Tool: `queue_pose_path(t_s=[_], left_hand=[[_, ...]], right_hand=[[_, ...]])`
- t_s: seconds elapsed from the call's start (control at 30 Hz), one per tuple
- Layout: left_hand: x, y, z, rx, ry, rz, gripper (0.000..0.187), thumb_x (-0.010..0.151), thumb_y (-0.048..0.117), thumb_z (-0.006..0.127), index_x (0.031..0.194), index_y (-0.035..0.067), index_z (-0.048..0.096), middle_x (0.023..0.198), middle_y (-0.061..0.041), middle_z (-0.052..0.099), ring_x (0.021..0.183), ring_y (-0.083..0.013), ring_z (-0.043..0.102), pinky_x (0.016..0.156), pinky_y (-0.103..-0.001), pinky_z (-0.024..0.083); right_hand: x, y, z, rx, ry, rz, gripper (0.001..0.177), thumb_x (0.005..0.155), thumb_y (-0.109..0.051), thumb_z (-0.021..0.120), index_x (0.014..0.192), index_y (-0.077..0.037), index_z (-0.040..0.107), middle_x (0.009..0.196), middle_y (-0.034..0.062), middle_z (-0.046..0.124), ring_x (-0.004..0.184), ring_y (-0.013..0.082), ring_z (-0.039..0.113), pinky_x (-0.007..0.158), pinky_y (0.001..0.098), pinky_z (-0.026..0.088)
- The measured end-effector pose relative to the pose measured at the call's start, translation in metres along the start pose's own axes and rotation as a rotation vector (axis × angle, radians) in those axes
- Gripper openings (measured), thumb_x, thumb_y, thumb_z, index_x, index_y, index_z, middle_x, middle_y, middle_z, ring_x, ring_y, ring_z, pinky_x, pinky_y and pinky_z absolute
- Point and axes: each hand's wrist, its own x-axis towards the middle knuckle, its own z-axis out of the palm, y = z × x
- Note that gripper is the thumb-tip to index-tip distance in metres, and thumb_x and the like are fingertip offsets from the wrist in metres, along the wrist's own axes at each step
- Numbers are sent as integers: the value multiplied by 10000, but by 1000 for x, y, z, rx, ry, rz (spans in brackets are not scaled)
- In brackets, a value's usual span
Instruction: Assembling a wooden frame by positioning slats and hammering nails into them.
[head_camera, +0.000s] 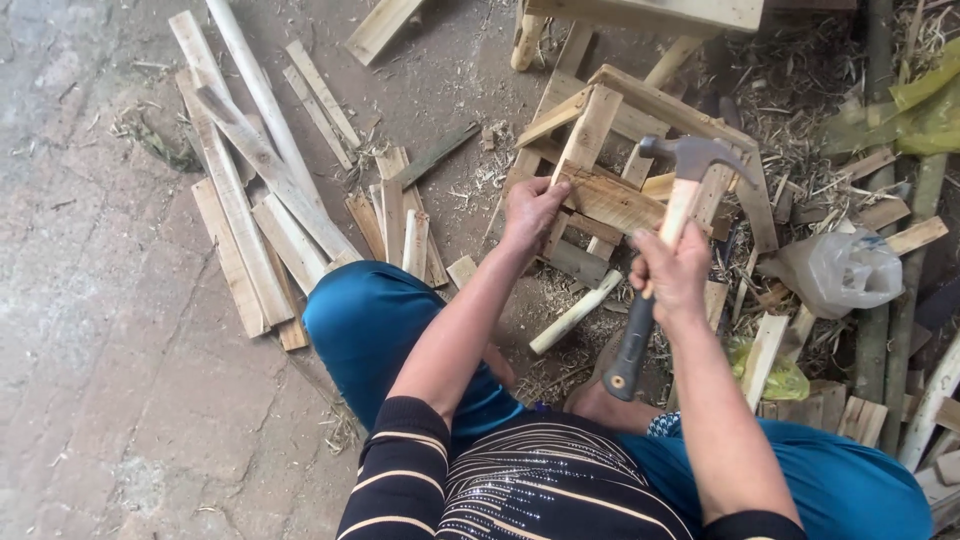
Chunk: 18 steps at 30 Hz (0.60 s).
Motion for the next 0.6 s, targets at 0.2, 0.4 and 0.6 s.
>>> queue_pose_path(t_s=[0.2, 0.4, 0.6], left_hand=[[0, -1, -8, 0, 5, 11, 350, 791, 339, 765, 1042, 98, 809, 863, -148, 765, 921, -298, 732, 814, -430, 558], [-1, 5, -9, -8, 27, -27, 324, 750, 357, 792, 972, 122, 820, 798, -114, 753, 865, -263, 728, 752, -393, 550], [15, -13, -5, 22, 32, -62, 321, 706, 402, 804, 906, 152, 823, 750, -88, 741, 814, -246, 729, 732, -372, 555]], right_hand=[[-3, 18, 42, 48, 81, 47, 179, 959, -21, 636, 1079, -41, 504, 979, 221, 716, 503, 107, 620, 357, 207, 472], [2, 47, 30, 158, 112, 61, 228, 944, -58, 707, 1092, -68, 535, 949, 220, 718, 508, 159, 654, 365, 248, 506], [11, 66, 28, 269, 159, 139, 218, 896, -31, 756, 1021, -73, 583, 902, 181, 702, 564, 215, 703, 384, 255, 548]])
